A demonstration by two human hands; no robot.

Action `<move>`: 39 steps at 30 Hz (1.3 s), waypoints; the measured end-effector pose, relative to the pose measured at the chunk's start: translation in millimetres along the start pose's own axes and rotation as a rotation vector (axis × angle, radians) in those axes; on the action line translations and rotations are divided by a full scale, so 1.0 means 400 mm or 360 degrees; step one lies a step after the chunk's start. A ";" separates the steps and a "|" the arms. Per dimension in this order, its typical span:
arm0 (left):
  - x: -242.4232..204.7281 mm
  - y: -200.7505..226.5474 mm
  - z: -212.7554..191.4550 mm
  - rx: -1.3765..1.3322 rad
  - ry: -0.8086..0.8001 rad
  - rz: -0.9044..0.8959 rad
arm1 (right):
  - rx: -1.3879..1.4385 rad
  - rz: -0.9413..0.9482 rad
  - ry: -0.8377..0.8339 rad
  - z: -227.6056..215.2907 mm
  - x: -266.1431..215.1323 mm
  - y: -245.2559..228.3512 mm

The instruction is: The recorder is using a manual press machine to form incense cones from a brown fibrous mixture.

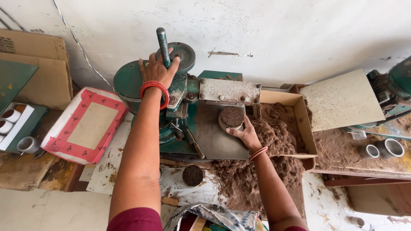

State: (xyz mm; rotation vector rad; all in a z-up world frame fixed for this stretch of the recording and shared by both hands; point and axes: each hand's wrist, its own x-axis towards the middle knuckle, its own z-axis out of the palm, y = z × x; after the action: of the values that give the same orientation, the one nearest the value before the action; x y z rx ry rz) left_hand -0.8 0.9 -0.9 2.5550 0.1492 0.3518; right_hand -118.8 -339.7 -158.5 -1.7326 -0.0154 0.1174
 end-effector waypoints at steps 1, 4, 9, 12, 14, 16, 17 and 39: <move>-0.002 0.003 -0.004 -0.0001 0.0000 0.0003 | 0.0000 -0.0002 0.0003 -0.001 0.017 0.002; -0.010 0.016 -0.015 -0.0006 -0.0013 0.0013 | 0.0141 -0.0079 -0.0005 -0.005 0.059 0.003; -0.009 0.014 -0.012 0.0015 -0.0025 -0.0022 | 0.0309 -0.0055 -0.0052 -0.024 0.166 0.056; -0.012 0.016 -0.018 0.0019 -0.0035 -0.0017 | 0.0490 0.0018 -0.0030 -0.036 0.242 0.099; -0.008 0.023 -0.023 0.0021 -0.0057 -0.0026 | 0.0661 -0.0051 -0.0150 -0.059 0.292 0.161; -0.009 0.021 -0.020 0.0022 -0.0088 -0.0041 | 0.0829 -0.0110 -0.0268 -0.072 0.306 0.202; -0.009 0.016 -0.016 0.0018 -0.0072 -0.0031 | 0.0737 -0.0072 -0.0258 -0.072 0.299 0.210; -0.009 0.015 -0.015 -0.0002 -0.0035 -0.0029 | 0.0435 -0.0073 -0.0115 -0.005 0.092 -0.014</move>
State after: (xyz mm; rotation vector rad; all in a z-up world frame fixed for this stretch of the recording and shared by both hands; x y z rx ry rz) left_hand -5.7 -1.6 6.4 2.5538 0.1636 0.3167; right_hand -81.7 -337.9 -155.1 -1.4533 -0.0884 0.1417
